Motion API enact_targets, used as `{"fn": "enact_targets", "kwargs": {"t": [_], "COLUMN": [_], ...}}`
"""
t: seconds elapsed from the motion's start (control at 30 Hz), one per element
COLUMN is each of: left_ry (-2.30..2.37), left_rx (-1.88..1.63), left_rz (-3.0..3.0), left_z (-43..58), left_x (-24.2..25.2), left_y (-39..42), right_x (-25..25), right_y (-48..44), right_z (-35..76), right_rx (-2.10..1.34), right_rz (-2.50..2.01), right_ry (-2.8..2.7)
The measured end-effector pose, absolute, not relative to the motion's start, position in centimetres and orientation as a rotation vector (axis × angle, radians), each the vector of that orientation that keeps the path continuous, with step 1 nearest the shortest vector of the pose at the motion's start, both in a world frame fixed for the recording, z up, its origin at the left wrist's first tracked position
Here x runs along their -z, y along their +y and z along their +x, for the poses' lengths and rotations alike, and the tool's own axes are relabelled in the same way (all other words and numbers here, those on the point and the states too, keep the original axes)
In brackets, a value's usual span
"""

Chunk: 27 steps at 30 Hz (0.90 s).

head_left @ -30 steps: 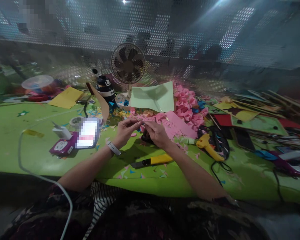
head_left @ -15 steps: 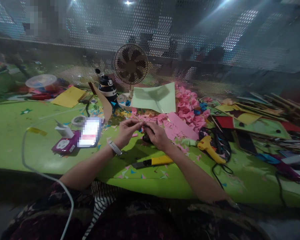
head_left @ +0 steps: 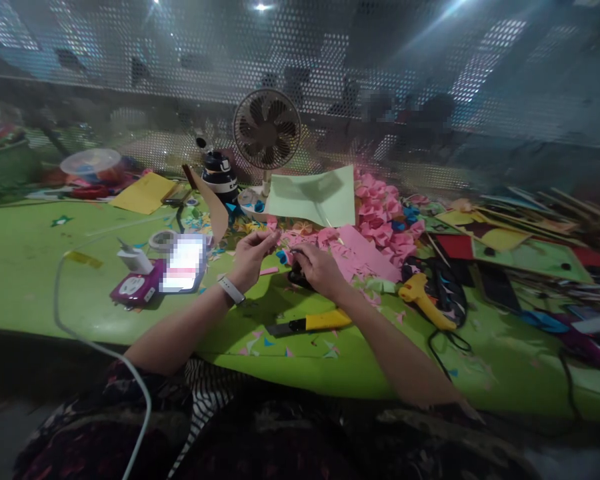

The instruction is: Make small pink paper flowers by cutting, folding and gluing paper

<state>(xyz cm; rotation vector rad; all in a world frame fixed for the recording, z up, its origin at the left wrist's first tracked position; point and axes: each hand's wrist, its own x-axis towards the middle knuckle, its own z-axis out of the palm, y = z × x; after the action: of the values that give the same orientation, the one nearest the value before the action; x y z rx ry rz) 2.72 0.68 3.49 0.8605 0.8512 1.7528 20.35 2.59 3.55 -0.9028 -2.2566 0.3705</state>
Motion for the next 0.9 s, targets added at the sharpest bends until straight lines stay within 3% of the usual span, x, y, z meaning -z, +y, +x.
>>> {"fn": "enact_targets", "kwargs": {"t": [0.3, 0.5, 0.73, 0.9], "left_ry": [0.792, 0.815, 0.677, 0.697], "left_rx": [-1.711, -1.715, -1.469, -1.405], "left_rz": [0.707, 0.645, 0.695, 0.709], "left_z": [2.9, 2.0, 1.6, 2.4], "left_x": [-3.7, -3.7, -3.7, -3.9], "left_y": [0.6, 1.2, 1.1, 0.4], "right_x": [-4.6, -5.0, -6.0, -6.2], "right_y": [2.0, 1.8, 1.9, 1.4], "right_z": [20.1, 20.0, 20.3, 19.9], "right_rx": [-1.152, -1.175, -1.344, -1.647], "right_rz": [-0.815, -0.837, -0.875, -0.817], "right_ry": [-2.055, -2.023, -1.502, -1.403]}}
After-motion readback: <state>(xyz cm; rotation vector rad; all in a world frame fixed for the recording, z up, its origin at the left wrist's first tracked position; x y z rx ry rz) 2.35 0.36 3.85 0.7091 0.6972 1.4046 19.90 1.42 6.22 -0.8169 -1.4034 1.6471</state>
